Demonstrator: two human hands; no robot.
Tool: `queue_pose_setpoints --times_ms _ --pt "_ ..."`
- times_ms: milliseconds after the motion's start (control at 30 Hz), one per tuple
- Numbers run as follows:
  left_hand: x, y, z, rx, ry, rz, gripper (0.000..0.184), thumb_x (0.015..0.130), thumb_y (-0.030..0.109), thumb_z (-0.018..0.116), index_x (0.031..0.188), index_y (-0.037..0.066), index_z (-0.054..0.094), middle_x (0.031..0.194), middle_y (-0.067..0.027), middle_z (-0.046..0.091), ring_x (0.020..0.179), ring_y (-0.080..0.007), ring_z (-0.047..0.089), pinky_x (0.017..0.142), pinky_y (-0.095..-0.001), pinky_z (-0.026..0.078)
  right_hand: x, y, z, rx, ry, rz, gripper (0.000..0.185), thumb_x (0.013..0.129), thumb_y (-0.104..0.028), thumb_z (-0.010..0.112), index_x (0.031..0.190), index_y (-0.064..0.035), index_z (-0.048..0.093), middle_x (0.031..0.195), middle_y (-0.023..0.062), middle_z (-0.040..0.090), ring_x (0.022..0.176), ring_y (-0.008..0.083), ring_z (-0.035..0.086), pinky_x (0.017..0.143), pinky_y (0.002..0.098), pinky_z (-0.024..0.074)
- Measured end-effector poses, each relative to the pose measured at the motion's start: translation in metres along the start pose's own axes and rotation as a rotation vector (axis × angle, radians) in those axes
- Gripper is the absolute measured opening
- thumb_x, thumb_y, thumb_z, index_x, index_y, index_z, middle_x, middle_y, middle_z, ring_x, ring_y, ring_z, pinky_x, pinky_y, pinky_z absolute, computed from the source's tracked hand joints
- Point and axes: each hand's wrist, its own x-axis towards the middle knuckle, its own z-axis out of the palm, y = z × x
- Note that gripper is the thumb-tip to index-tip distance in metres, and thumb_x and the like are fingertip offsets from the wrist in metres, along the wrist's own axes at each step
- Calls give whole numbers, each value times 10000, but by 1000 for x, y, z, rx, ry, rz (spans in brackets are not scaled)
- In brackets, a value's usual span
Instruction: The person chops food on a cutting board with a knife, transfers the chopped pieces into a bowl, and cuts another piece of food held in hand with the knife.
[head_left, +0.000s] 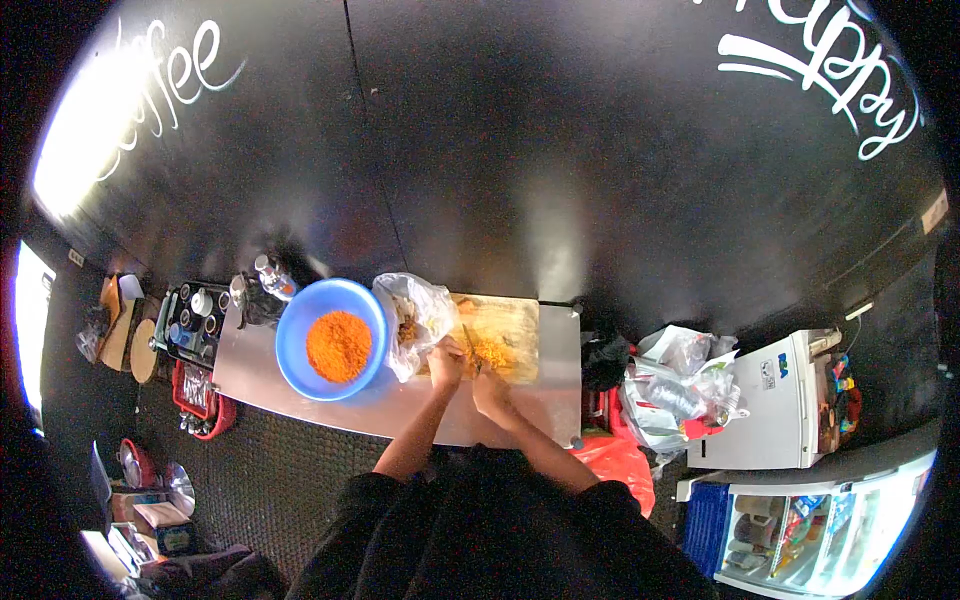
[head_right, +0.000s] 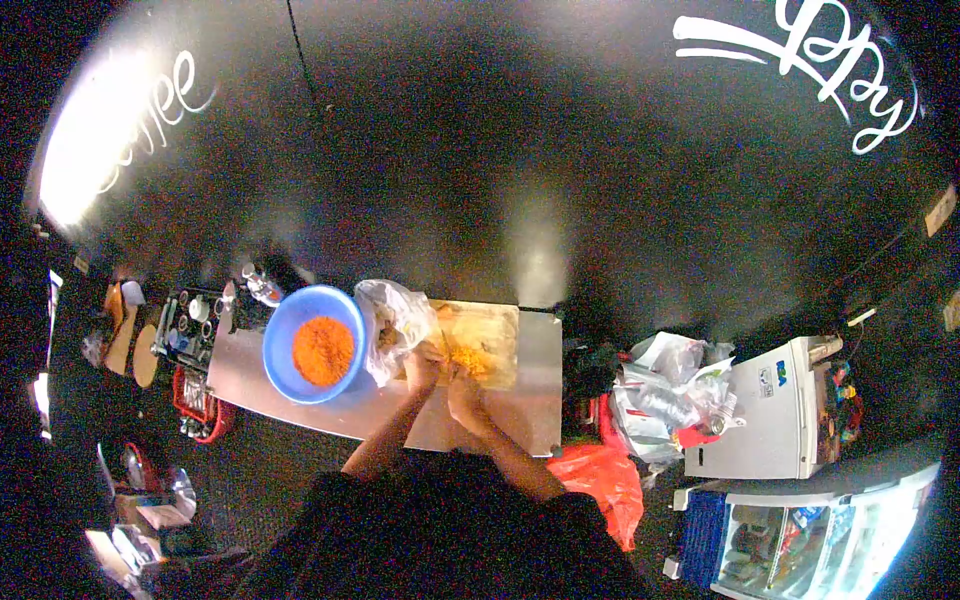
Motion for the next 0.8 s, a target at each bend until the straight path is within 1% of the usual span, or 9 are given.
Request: queue_pose_setpoints --times_ms 67,167,300,367,400,467,600,700,800 --pt "0 -39 18 -70 -8 -49 95 559 -46 618 633 -8 573 677 -95 598 609 -206 596 561 -301 482 1 -8 -8 102 -134 211 278 831 -250 428 914 15 435 673 181 585 623 332 586 548 420 469" --pt "0 -45 15 -36 -37 -30 125 554 -42 630 668 1 603 686 -96 611 616 -197 603 564 -291 483 9 7 29 -28 -68 146 274 828 -236 429 923 22 435 708 208 576 663 341 582 574 425 463" --pt "-2 -32 9 118 -62 10 162 549 -36 644 696 31 632 693 -98 611 619 -213 603 567 -291 477 1 -9 -26 -18 -117 -5 251 814 -214 445 905 19 444 708 211 572 661 342 580 579 432 460" --pt "-2 -27 5 115 -88 3 159 550 -26 651 693 41 636 699 -100 610 621 -219 603 573 -295 475 -7 -5 -16 28 31 -96 252 821 -216 440 909 20 444 701 211 575 668 350 582 585 428 467" --pt "-2 -23 2 113 -116 -3 157 550 -15 657 691 51 639 706 -102 609 623 -224 603 580 -300 472 -6 -2 -10 27 30 -96 252 821 -216 440 909 20 444 701 211 575 668 350 582 585 428 467" --pt "-2 -13 -2 97 -97 11 154 552 -13 659 692 51 641 708 -104 612 624 -224 603 581 -301 473 -4 1 3 131 -134 145 251 826 -218 438 900 22 436 723 220 572 699 360 576 608 425 464" --pt "-2 -39 7 76 -105 18 148 570 -9 653 703 55 649 700 -109 619 627 -225 603 581 -305 472 10 0 -15 109 -207 131 248 826 -220 441 882 21 429 717 229 566 686 367 571 597 438 455" --pt "-1 -39 7 -4 -109 -67 156 576 -10 651 717 57 654 695 -115 620 626 -230 602 585 -303 473 7 3 -4 72 -81 38 249 823 -231 448 868 13 430 697 212 573 653 363 574 576 440 458" --pt "1 -42 7 -41 -129 -92 151 579 -1 656 720 52 654 698 -115 621 627 -225 604 595 -302 478 2 -10 -11 200 -163 173 278 833 -256 429 896 15 432 717 207 583 670 358 580 593 438 465"
